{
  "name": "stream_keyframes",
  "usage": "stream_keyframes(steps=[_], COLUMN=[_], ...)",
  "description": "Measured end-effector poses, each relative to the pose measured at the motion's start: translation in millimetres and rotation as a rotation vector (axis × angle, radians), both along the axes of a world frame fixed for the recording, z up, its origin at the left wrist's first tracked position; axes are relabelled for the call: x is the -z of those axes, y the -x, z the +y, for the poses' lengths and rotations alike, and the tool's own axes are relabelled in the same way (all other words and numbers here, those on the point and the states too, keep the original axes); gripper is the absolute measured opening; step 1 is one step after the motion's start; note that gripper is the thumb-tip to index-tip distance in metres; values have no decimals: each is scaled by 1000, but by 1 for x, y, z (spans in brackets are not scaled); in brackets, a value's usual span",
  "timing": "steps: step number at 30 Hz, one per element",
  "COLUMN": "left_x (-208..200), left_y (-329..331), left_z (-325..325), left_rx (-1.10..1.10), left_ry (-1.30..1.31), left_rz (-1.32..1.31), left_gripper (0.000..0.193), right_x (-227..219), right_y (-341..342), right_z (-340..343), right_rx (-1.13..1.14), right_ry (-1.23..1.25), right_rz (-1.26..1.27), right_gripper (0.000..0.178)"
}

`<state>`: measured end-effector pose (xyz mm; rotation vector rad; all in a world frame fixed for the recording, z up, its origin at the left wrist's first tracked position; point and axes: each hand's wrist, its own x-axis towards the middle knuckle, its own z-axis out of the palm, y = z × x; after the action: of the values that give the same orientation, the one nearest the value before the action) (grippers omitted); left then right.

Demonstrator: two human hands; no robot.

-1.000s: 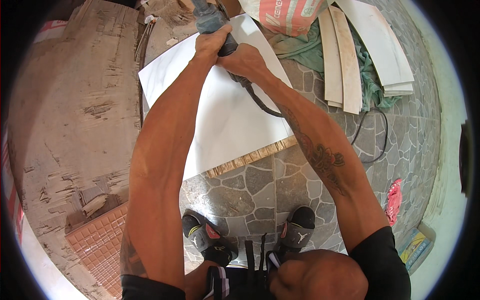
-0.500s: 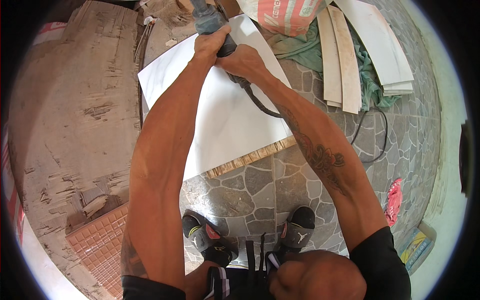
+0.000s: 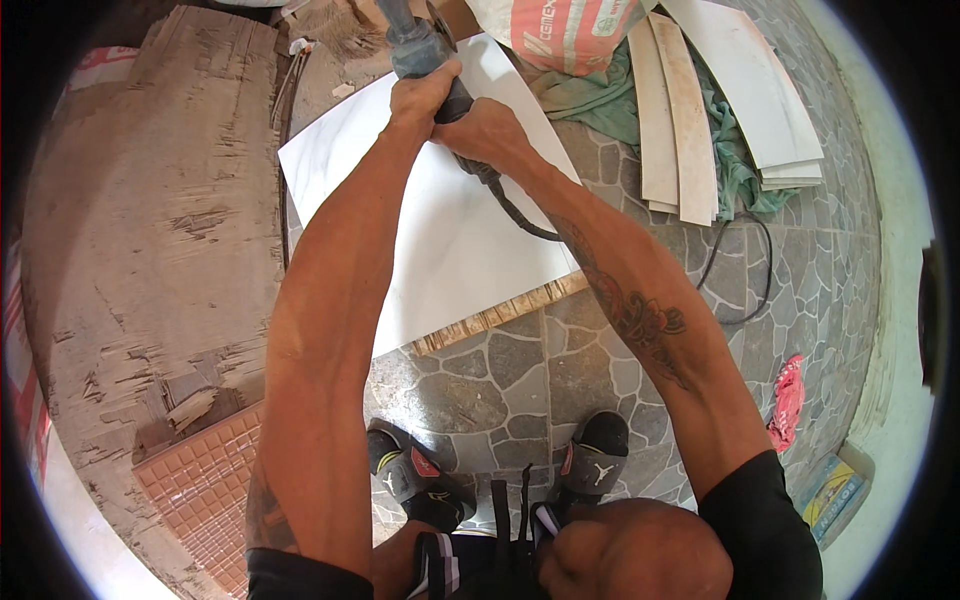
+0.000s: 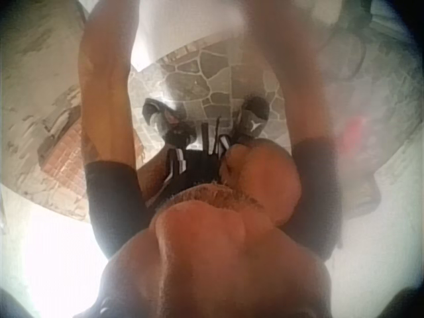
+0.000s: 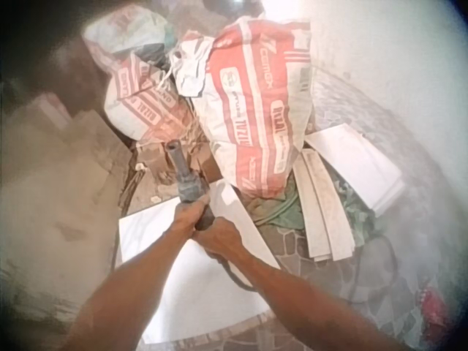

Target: The person cuts tiles with an angle grinder, breaks off the cut pieces by hand, and stacks the tile pieces.

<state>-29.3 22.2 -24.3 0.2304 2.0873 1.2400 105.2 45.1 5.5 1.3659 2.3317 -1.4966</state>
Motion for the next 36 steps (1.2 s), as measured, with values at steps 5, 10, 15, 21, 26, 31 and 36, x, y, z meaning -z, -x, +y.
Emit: stream_keyframes(steps=[5,10,15,21,26,31,36], left_x=[4,6,-1,-4,-1,-1,-3], left_y=[2,-2,-9,-13,-11,-16,-23], left_z=[-3,-3,-7,-8,-9,-11,-12], left_rx=[-24,-17,-24,-22,-21,-26,-26], left_ry=[9,-15,8,40,66,49,39], left_rz=[7,3,-2,17,32,20,20], left_gripper=[66,65,66,66,66,66,66], right_x=[-1,2,-1,-5,-4,-2,0], right_y=[-1,-5,-8,-11,-12,-14,-19], right_z=[-4,-3,-6,-7,-8,-10,-11], right_rx=[4,5,13,0,-8,5,10], right_ry=[11,5,-25,14,44,30,27], right_rz=[4,12,-7,-17,-14,-8,-4], right_gripper=[65,65,65,65,66,66,65])
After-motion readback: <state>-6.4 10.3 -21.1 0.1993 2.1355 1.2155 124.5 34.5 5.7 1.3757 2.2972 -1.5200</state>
